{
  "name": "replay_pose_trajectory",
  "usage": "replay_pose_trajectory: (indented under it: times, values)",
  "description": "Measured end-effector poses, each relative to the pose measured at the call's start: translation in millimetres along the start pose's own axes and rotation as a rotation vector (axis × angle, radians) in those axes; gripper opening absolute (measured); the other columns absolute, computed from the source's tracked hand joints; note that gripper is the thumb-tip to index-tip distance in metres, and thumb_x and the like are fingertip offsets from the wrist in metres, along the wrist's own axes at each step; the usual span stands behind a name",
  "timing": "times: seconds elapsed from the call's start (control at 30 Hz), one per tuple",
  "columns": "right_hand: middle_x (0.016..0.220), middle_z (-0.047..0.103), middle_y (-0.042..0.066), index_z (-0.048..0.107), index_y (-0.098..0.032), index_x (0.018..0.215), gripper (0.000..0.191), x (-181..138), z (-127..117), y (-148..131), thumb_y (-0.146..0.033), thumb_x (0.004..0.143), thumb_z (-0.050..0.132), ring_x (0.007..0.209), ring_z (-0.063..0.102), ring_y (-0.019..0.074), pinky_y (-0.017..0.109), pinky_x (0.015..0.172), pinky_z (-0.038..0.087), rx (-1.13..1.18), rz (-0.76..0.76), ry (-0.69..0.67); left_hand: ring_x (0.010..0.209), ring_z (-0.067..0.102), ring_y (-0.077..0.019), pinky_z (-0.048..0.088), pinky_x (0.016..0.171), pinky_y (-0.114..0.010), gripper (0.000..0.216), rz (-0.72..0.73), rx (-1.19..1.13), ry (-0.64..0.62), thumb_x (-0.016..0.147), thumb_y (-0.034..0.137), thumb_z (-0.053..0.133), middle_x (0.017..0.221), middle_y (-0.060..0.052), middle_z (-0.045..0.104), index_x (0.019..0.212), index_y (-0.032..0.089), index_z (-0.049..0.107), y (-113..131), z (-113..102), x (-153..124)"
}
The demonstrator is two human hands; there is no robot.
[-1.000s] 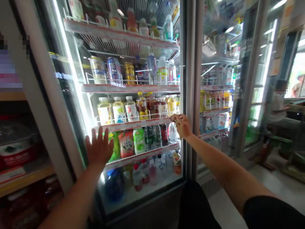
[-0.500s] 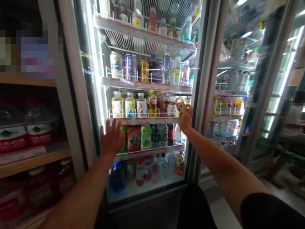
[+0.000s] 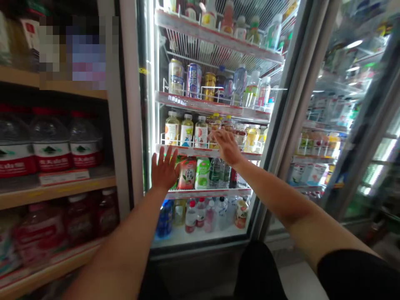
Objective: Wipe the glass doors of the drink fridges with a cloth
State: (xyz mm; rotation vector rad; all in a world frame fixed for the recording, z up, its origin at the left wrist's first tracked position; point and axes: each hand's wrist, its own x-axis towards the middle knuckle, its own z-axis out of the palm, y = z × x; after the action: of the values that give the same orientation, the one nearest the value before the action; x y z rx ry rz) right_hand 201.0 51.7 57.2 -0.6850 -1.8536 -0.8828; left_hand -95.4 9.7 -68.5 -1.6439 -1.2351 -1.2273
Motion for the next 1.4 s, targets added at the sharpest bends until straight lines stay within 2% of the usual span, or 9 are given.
replay_pose_trajectory:
  times: [0.07,0.2,0.4,0.6,0.77,0.97,1.13,1.3,1.4]
  values:
    - [0.138,0.060,0.013,0.057,-0.023,0.149,0.055,11,-1,-4,-0.006,0.098,0.043,0.127,0.055,0.0289,0.047,0.115,0.048,0.028,-0.016,0.019,0.162,0.018,-0.0325,0.009,0.131,-0.063,0.057,-0.007,0.004,-0.023,0.106,0.039,0.042,0.167,-0.015,0.037,0.159,0.018,0.046,2,-2,0]
    - [0.136,0.059,0.014,0.049,-0.024,0.155,0.060,37,-4,-7,-0.006,0.099,0.041,0.133,0.053,0.0297,0.053,0.118,0.044,0.045,0.191,0.229,0.162,0.018,-0.0328,0.006,0.131,-0.063,0.058,-0.027,-0.020,-0.057,0.105,0.039,0.043,0.167,-0.015,0.036,0.159,0.018,0.046,4,-5,1]
    - [0.144,0.063,0.005,0.063,-0.030,0.141,0.048,46,4,-31,-0.012,0.104,0.038,0.136,0.055,0.0244,0.044,0.122,0.045,0.097,-0.223,-0.057,0.162,0.014,-0.0307,0.005,0.132,-0.062,0.058,-0.011,-0.064,-0.042,0.105,0.037,0.046,0.168,-0.013,0.036,0.161,0.021,0.043,2,-4,0]
    - [0.157,0.051,0.009,0.047,-0.024,0.156,0.056,75,11,-34,-0.013,0.104,0.033,0.152,0.040,0.0278,0.055,0.129,0.034,0.139,0.071,0.140,0.162,0.014,-0.0285,0.007,0.133,-0.058,0.057,0.002,-0.048,-0.034,0.107,0.037,0.044,0.168,-0.012,0.035,0.161,0.021,0.043,2,-3,-1]
    - [0.168,0.041,0.000,0.045,-0.033,0.156,0.056,80,23,-55,-0.014,0.104,0.037,0.161,0.028,0.0249,0.055,0.133,0.026,0.150,-0.236,-0.118,0.162,0.015,-0.0290,0.006,0.133,-0.058,0.057,0.000,-0.046,-0.041,0.107,0.039,0.043,0.169,-0.011,0.034,0.161,0.021,0.043,3,-4,0]
    - [0.166,0.044,0.003,0.048,-0.026,0.156,0.061,106,31,-56,-0.006,0.100,0.032,0.162,0.024,0.0270,0.060,0.133,0.021,0.152,-0.111,0.007,0.162,0.017,-0.0301,0.006,0.133,-0.059,0.057,0.003,-0.046,-0.063,0.107,0.038,0.044,0.168,-0.012,0.036,0.161,0.021,0.044,2,-6,-1]
    - [0.167,0.044,-0.004,0.050,-0.033,0.153,0.061,113,36,-75,-0.006,0.101,0.035,0.161,0.028,0.0189,0.049,0.134,0.024,0.128,-0.366,-0.180,0.162,0.016,-0.0291,0.005,0.133,-0.057,0.056,0.014,-0.031,-0.039,0.107,0.038,0.043,0.168,-0.013,0.036,0.161,0.020,0.043,2,-7,-2]
    - [0.171,0.035,0.004,0.041,-0.022,0.160,0.064,129,43,-65,-0.003,0.101,0.023,0.164,0.017,0.0258,0.057,0.133,0.017,0.119,-0.055,0.008,0.162,0.017,-0.0298,0.006,0.133,-0.058,0.056,0.013,-0.042,-0.042,0.108,0.039,0.043,0.168,-0.012,0.037,0.161,0.020,0.044,1,-7,-2]
    - [0.171,0.035,0.002,0.040,-0.026,0.160,0.061,122,44,-59,-0.007,0.104,0.026,0.163,0.019,0.0226,0.052,0.134,0.018,0.089,-0.136,-0.060,0.162,0.015,-0.0305,0.003,0.133,-0.059,0.058,0.001,-0.062,-0.062,0.107,0.040,0.043,0.169,-0.011,0.034,0.162,0.021,0.042,0,-7,-2]
